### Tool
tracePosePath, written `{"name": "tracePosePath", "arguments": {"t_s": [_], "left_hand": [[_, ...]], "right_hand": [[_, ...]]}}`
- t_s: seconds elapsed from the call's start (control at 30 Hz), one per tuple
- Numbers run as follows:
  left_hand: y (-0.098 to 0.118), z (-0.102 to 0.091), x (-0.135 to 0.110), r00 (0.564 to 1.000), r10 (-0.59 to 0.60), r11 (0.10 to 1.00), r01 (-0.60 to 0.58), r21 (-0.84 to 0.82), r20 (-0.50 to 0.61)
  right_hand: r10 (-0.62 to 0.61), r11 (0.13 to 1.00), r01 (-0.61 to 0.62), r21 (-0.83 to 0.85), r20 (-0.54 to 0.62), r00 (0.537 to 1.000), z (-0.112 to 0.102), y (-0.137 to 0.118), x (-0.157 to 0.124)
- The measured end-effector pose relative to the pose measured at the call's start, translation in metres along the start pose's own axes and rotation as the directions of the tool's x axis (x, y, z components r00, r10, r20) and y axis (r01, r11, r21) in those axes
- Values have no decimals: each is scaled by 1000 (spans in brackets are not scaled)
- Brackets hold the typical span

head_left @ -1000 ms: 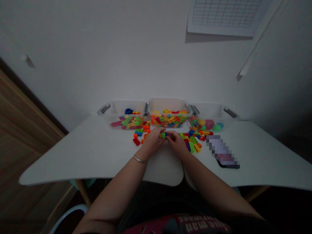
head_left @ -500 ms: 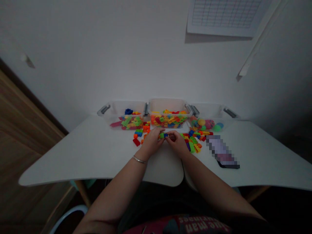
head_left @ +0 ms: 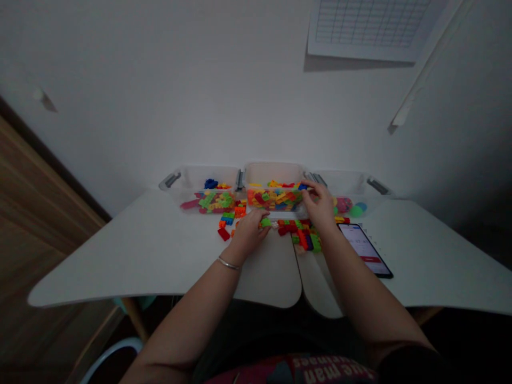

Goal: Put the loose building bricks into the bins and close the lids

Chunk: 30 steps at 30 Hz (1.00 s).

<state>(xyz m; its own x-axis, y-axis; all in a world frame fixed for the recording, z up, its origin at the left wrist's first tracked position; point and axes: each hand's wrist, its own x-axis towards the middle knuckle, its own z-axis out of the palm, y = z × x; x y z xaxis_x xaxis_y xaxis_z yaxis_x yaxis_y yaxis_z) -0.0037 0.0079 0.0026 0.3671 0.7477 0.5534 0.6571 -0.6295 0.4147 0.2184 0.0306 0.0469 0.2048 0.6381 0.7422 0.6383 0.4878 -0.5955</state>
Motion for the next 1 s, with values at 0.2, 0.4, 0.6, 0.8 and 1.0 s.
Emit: {"name": "tracePosePath", "arguments": {"t_s": [0.2, 0.4, 0.6, 0.8, 1.0], "left_hand": [[-1, -3, -1, 1000, 0, 1000, 0, -1, 1], [0, -4, -2, 1000, 6, 1000, -6, 9, 0], [2, -4, -1, 1000, 12, 1000, -12, 22, 4], [1, -2, -1, 1000, 12, 999, -12, 36, 8], [2, -4, -1, 1000, 3, 999, -4, 33, 28]], "right_hand": [[-13, 937, 32, -347, 55, 998, -2, 5, 20], [-90, 910, 137, -392, 136, 987, 6, 10, 15], [-128, 899, 196, -392, 192, 973, 13, 14, 8], [-151, 903, 228, -364, 228, 962, 17, 24, 3], [-107, 913, 196, -357, 255, 961, 18, 27, 3]]}}
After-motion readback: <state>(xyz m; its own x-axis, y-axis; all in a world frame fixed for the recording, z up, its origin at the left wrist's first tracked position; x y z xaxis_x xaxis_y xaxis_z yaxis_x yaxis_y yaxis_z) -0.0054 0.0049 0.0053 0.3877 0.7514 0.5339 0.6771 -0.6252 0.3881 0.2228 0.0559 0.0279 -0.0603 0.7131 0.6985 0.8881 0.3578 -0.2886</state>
